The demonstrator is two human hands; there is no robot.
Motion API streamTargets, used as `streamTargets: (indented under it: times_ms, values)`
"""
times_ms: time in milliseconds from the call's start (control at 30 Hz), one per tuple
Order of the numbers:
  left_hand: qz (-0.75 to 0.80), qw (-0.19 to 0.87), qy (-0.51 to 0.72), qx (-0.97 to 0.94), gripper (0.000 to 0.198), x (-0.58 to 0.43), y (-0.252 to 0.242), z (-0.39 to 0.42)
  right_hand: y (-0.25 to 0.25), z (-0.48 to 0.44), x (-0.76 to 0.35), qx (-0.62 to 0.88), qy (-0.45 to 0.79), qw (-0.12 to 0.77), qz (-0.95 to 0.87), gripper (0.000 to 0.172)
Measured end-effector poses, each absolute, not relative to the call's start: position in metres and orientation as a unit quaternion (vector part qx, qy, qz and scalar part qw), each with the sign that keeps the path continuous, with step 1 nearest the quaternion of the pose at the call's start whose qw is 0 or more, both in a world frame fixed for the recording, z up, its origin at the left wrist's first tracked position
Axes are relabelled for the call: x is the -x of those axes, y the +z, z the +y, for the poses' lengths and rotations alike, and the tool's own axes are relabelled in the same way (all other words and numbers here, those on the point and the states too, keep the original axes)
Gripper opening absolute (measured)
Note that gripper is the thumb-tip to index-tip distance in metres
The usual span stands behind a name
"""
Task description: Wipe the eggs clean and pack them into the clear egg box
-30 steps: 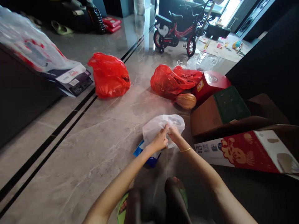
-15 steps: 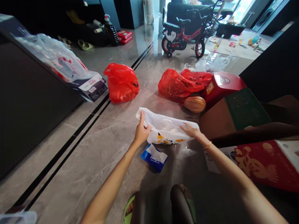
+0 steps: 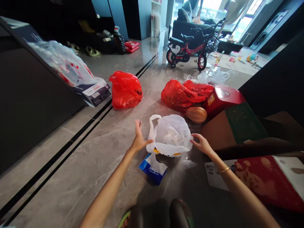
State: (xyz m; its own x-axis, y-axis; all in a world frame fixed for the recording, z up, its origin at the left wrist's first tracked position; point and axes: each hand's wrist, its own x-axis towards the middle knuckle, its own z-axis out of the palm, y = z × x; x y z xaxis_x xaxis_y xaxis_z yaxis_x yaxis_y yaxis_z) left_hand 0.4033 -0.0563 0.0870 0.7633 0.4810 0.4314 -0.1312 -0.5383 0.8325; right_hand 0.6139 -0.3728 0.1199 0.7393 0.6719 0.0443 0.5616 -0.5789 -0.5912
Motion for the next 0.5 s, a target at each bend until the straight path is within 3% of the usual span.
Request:
streamTargets:
  times_ms: [67, 133, 233, 333, 400, 500]
  values:
    - [0.094, 0.476, 0.220, -0.846, 0.139, -0.414, 0.076, -0.061, 0.110, -0.358, -0.608, 0.867, 0.018, 0.310, -0.389, 0.046]
    - [0.058, 0.502, 0.134, -0.852, 0.137, -0.430, 0.073, -0.071, 0.107, -0.343, -0.600, 0.872, 0.020, 0.220, -0.437, 0.061]
    - [0.052, 0.531, 0.026, -0.845, 0.098, -0.454, 0.076, -0.087, 0.104, -0.333, -0.593, 0.898, 0.096, -0.013, -0.430, 0.079]
    - [0.105, 0.522, -0.002, -0.846, 0.042, -0.463, 0.076, -0.097, 0.100, -0.347, -0.597, 0.920, 0.124, -0.115, -0.353, 0.051]
    - [0.133, 0.524, 0.034, -0.841, 0.036, -0.462, 0.074, -0.101, 0.102, -0.365, -0.603, 0.927, 0.136, -0.107, -0.334, 0.033]
    - [0.167, 0.542, 0.105, -0.817, 0.040, -0.460, 0.078, -0.108, 0.120, -0.390, -0.609, 0.933, 0.139, -0.048, -0.329, 0.028]
